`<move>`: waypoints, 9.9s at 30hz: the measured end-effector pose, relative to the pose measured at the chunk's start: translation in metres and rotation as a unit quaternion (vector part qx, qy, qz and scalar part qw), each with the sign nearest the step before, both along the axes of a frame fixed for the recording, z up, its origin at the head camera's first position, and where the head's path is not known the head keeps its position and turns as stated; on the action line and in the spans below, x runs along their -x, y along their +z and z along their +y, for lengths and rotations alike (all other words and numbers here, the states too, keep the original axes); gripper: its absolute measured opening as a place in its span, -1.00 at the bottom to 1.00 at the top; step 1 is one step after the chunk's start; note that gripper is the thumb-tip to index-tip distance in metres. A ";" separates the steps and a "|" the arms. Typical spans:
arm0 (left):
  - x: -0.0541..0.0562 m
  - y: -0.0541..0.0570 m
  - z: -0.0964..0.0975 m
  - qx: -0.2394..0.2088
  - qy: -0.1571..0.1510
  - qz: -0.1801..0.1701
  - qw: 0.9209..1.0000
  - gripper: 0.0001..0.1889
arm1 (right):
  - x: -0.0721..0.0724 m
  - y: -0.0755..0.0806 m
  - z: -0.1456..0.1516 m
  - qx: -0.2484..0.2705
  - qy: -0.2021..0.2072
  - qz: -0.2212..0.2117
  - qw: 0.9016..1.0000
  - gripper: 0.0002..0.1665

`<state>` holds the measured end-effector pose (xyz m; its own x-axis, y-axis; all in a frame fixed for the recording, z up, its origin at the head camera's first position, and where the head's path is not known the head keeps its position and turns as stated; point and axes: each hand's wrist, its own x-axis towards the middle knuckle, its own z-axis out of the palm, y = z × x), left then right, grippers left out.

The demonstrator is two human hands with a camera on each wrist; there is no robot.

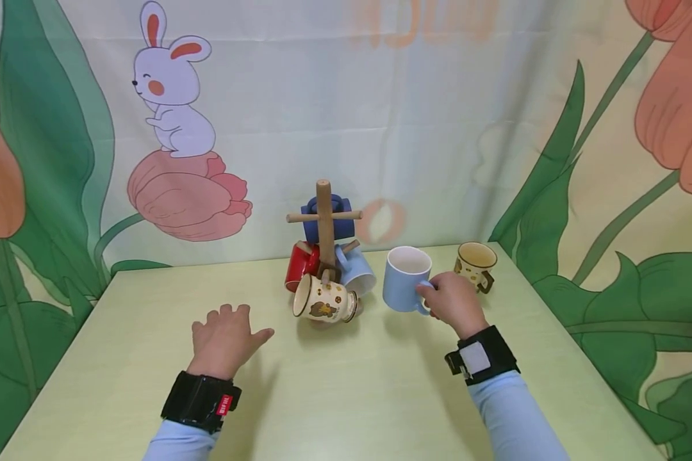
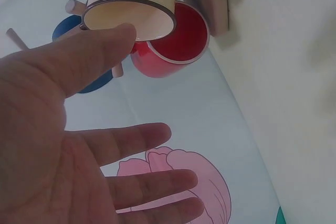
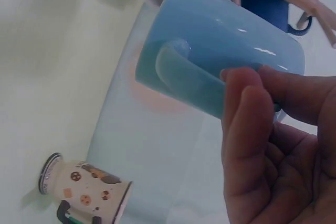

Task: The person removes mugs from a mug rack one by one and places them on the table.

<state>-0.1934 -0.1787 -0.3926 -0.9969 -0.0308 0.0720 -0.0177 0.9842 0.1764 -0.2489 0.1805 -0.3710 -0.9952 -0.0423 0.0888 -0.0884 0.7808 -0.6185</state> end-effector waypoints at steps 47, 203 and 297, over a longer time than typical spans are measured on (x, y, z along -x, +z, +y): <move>-0.004 -0.014 -0.003 -0.017 0.007 0.000 1.000 -0.33 | 0.070 -0.065 0.030 -0.059 -0.137 -0.051 0.988 -0.59; 0.083 0.085 0.047 -0.015 -0.109 0.155 0.982 -0.66 | 0.082 0.080 -0.113 -0.104 0.071 0.080 0.989 -0.51; 0.139 0.099 0.021 0.005 -0.083 0.102 0.991 -0.48 | 0.037 0.082 -0.184 -0.237 0.075 0.125 0.960 -0.41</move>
<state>-0.3324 -0.1578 -0.2938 -0.9529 0.1334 0.2723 0.1792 0.9722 0.1507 -0.2864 -0.0032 -0.2892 -0.9250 -0.2780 0.2591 -0.3209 0.9366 -0.1407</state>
